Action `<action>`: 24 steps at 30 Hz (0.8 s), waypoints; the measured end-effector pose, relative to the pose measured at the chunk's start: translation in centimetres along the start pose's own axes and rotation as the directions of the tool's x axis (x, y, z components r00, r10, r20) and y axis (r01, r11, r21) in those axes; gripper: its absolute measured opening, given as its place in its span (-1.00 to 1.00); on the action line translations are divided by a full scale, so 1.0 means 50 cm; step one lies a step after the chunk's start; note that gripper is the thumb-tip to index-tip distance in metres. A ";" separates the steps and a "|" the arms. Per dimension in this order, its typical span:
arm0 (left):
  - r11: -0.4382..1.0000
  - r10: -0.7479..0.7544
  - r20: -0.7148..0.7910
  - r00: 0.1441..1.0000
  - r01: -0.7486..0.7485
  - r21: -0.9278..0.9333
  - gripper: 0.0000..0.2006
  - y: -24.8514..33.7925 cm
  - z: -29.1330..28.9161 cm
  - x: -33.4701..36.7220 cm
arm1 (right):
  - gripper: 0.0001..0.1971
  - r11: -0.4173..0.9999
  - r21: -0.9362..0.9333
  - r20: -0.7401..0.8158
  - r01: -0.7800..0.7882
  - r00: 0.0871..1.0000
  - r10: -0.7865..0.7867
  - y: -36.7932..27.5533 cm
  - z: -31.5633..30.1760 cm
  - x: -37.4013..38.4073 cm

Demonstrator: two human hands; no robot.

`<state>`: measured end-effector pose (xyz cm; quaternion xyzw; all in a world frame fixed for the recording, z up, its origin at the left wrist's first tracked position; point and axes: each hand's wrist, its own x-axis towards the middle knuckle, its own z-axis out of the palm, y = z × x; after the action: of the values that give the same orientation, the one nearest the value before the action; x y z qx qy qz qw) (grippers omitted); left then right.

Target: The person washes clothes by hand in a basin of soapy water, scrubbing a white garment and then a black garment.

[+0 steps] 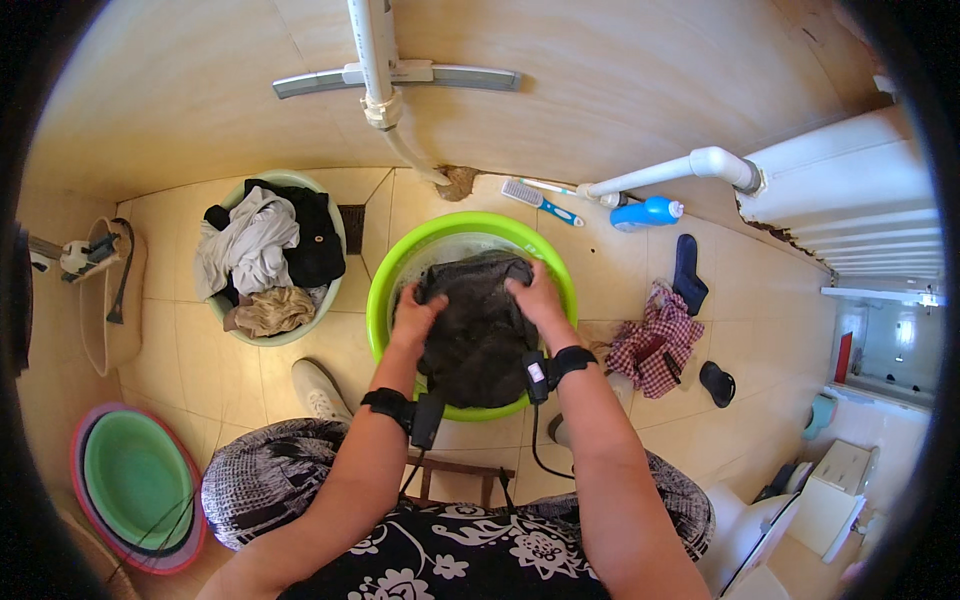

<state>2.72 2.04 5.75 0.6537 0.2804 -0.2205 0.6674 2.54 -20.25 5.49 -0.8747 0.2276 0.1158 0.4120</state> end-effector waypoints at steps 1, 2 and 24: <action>0.996 -0.088 0.092 0.992 0.088 0.011 -0.37 -0.027 -0.013 0.004 | -0.39 0.993 -0.075 0.093 0.087 0.993 -0.080 -0.049 0.011 -0.035; 0.979 -0.053 0.034 0.998 0.045 0.198 -0.43 -0.045 0.000 0.001 | -0.38 0.979 -0.141 0.193 0.147 0.974 -0.118 -0.049 0.019 -0.054; 0.927 -0.252 0.363 0.897 0.331 -0.177 -0.41 0.034 0.008 -0.006 | -0.61 1.000 0.022 0.584 -0.019 0.812 0.003 -0.011 0.011 -0.107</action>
<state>3.66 1.70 7.25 0.4738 0.2828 -0.3913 0.7365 -1.84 -17.89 7.57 -0.7900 0.0968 0.3777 0.4731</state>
